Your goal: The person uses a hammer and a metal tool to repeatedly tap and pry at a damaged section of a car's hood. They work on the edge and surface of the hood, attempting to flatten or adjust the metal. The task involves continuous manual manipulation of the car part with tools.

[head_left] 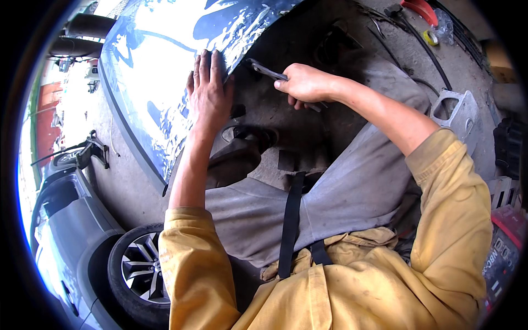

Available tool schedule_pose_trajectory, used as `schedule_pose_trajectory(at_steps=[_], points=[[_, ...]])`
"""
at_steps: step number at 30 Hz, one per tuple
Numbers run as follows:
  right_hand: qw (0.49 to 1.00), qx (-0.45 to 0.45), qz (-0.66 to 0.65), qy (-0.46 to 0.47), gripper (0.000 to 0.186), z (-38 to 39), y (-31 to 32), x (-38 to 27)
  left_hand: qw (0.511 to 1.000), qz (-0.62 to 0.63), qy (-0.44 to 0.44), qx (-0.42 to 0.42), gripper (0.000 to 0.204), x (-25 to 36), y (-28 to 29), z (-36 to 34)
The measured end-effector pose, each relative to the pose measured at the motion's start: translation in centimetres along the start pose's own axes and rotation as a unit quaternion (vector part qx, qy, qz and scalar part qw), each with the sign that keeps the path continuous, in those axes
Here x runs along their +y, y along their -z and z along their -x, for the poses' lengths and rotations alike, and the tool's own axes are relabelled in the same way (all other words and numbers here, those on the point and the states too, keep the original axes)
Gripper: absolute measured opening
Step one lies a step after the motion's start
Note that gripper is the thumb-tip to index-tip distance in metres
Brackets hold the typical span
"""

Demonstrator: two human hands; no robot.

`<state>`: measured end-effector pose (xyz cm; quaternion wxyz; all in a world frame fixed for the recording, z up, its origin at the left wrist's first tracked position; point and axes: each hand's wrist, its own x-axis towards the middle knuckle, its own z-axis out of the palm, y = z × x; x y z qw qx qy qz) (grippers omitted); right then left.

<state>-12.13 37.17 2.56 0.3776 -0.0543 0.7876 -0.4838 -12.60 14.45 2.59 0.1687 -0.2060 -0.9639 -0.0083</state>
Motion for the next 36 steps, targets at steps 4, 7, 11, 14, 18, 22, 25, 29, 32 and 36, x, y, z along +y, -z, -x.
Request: schedule_pose_trajectory(at_steps=[4, 7, 11, 14, 18, 22, 25, 29, 32, 36], points=[[0.998, -0.053, 0.010, -0.024, 0.034, 0.3, -0.3, -1.5, 0.995, 0.077, -0.046, -0.047, 0.068, -2.2, 1.9, -0.8], [0.998, -0.042, 0.029, -0.040, 0.035, 0.7, 0.4, -2.1, 0.993, 0.061, -0.057, -0.079, 0.077, -2.2, 2.8, -1.5], [0.998, -0.010, 0.051, -0.039, 0.038, 1.4, 1.2, -3.2, 0.993, 0.057, -0.045, -0.094, 0.077, -2.3, 3.1, -1.7], [0.985, -0.021, 0.166, -0.048, 0.037, 1.1, 1.7, -4.1, 0.993, 0.073, -0.050, -0.080, 0.077, -2.4, 2.8, -1.5], [0.960, -0.034, 0.275, -0.041, 0.032, 1.0, 2.1, -5.9, 0.993, 0.081, -0.047, -0.075, 0.076, -2.5, 2.8, -1.4], [0.821, -0.075, 0.566, 0.017, 0.025, -1.9, 2.5, -5.1, 0.990, 0.113, -0.068, -0.058, 0.080, -2.3, 2.3, -1.5], [0.901, -0.035, 0.431, 0.010, 0.029, -0.6, 2.0, -5.6, 0.991, 0.106, -0.069, -0.048, 0.079, -3.2, 2.3, -1.0], [0.987, 0.008, 0.157, -0.009, 0.039, 0.7, 1.4, -2.4, 0.992, 0.097, -0.062, -0.047, 0.075, -2.6, 1.7, -1.1], [0.992, 0.021, 0.124, 0.016, 0.042, -0.3, -0.1, -0.4, 0.996, 0.059, -0.056, -0.045, 0.072, -2.2, 1.3, -0.8], [0.996, 0.035, 0.077, 0.041, 0.044, 0.3, -1.9, -0.4, 0.997, 0.039, -0.059, -0.030, 0.065, -2.9, 0.7, 0.0]])
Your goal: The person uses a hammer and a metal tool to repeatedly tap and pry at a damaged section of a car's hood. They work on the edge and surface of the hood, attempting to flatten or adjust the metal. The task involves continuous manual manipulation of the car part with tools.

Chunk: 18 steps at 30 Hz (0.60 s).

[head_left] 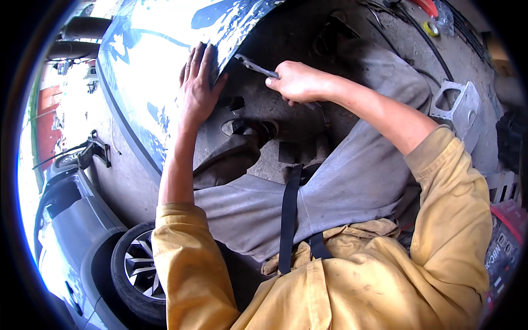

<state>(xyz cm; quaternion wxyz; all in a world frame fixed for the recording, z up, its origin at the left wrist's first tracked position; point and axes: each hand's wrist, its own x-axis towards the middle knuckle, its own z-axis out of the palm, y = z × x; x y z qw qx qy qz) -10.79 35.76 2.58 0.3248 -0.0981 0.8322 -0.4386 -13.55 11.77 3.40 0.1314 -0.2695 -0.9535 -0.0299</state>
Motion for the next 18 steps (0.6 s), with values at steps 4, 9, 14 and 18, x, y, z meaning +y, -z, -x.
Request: schedule_pose_trajectory(at_steps=[4, 9, 14, 18], points=[[0.994, -0.044, -0.102, -0.023, 0.042, 1.0, 0.0, -1.3, 0.999, 0.036, -0.014, 0.004, 0.067, -0.2, 0.3, -0.4], [0.995, -0.038, -0.073, -0.052, 0.041, 2.0, 0.6, -2.5, 0.996, 0.080, -0.012, -0.041, 0.073, -0.4, 1.7, -1.1], [0.997, -0.041, 0.022, -0.054, 0.038, 1.4, 1.1, -2.7, 0.995, 0.078, 0.000, -0.057, 0.076, -0.4, 2.1, -1.3], [0.977, -0.044, 0.207, -0.008, 0.027, 1.7, 1.6, -4.1, 0.995, 0.070, 0.003, -0.068, 0.078, -0.1, 2.3, -1.5]])
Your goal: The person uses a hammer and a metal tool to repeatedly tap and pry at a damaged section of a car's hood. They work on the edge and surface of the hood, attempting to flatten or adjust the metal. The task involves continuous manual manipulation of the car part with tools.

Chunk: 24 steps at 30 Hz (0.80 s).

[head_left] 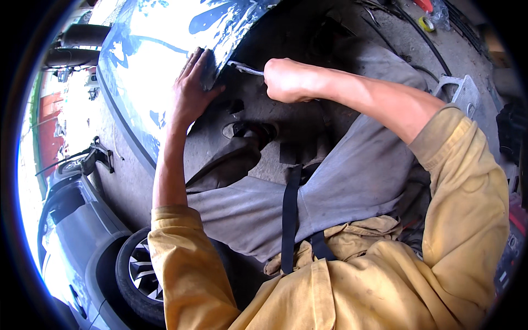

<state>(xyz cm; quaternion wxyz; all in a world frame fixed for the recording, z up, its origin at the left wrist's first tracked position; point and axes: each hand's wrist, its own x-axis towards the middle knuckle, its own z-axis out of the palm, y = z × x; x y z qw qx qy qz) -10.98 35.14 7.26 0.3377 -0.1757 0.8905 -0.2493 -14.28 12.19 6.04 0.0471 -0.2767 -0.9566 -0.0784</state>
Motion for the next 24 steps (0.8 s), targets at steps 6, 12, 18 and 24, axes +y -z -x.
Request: schedule_pose_trajectory(at_steps=[6, 12, 18, 24], points=[[0.997, 0.062, 0.034, 0.009, 0.017, 0.2, 0.7, -0.6, 1.000, 0.018, -0.009, 0.004, 0.079, -0.3, 0.3, 0.4], [0.986, 0.155, -0.051, 0.034, 0.031, -1.2, -2.1, 2.7, 1.000, 0.000, -0.020, 0.012, 0.077, 0.3, -0.4, -0.2], [0.981, 0.067, -0.179, -0.034, 0.041, 0.1, -2.6, 2.4, 1.000, 0.009, -0.015, 0.018, 0.075, -0.8, -0.8, 0.6], [0.976, 0.109, -0.188, -0.003, 0.044, -0.4, -2.7, 2.6, 0.999, -0.026, -0.014, 0.046, 0.070, -0.4, -1.7, 0.9]])
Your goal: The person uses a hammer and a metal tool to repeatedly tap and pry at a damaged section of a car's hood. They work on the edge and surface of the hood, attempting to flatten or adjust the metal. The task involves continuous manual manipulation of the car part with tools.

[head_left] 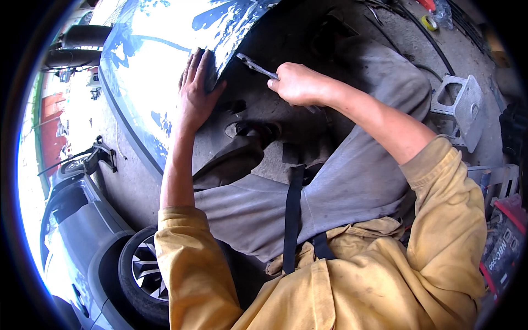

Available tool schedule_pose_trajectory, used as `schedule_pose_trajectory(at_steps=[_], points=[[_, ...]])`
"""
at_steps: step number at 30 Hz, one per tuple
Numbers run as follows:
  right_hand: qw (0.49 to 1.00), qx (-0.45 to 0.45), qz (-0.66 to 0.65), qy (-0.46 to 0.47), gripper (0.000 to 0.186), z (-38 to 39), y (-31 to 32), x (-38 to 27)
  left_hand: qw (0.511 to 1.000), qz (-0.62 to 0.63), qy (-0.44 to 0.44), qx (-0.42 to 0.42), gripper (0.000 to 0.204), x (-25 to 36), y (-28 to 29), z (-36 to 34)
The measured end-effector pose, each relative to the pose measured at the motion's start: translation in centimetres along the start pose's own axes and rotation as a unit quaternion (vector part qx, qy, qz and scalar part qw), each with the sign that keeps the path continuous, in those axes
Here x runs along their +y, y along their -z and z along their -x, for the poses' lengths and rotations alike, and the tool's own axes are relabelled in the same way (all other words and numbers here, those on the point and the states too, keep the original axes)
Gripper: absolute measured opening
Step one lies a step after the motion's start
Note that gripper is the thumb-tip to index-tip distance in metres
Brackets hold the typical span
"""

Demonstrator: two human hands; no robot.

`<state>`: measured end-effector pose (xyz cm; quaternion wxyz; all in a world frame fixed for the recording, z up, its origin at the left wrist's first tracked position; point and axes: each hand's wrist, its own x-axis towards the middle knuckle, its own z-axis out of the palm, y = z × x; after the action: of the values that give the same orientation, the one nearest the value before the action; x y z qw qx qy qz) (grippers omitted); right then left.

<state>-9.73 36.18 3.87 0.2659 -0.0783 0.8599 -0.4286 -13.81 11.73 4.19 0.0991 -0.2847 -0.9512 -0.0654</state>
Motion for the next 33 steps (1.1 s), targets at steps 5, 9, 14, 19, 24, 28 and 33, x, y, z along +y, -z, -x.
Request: schedule_pose_trajectory(at_steps=[5, 9, 14, 19, 24, 28, 33], points=[[0.999, -0.037, 0.021, -0.003, 0.042, -0.6, 0.5, -0.2, 1.000, -0.029, 0.010, -0.001, 0.066, 0.4, -0.3, 0.3], [0.997, -0.051, -0.018, -0.051, 0.038, -0.5, 0.5, -0.6, 1.000, -0.020, 0.015, -0.002, 0.066, 0.7, -0.3, 0.5], [0.996, -0.055, -0.001, -0.067, 0.035, 0.0, 1.0, -1.1, 1.000, -0.002, 0.027, -0.014, 0.080, 0.5, -0.3, 0.7], [0.988, 0.054, 0.125, 0.071, 0.026, -0.4, 0.5, 0.9, 1.000, -0.021, 0.022, -0.004, 0.079, 0.8, -1.0, 0.3], [0.988, -0.031, 0.153, 0.011, 0.030, 0.1, 1.9, -2.0, 0.999, -0.031, 0.037, -0.012, 0.079, 0.4, -0.7, 0.9], [0.995, -0.054, 0.055, -0.067, 0.039, -0.4, 2.6, -1.8, 0.999, -0.032, 0.033, -0.011, 0.077, 0.7, -0.3, 0.6], [1.000, -0.003, 0.021, -0.003, 0.042, -0.3, 0.0, 0.6, 0.997, -0.072, 0.034, -0.001, 0.065, 0.8, -0.5, 1.3]])
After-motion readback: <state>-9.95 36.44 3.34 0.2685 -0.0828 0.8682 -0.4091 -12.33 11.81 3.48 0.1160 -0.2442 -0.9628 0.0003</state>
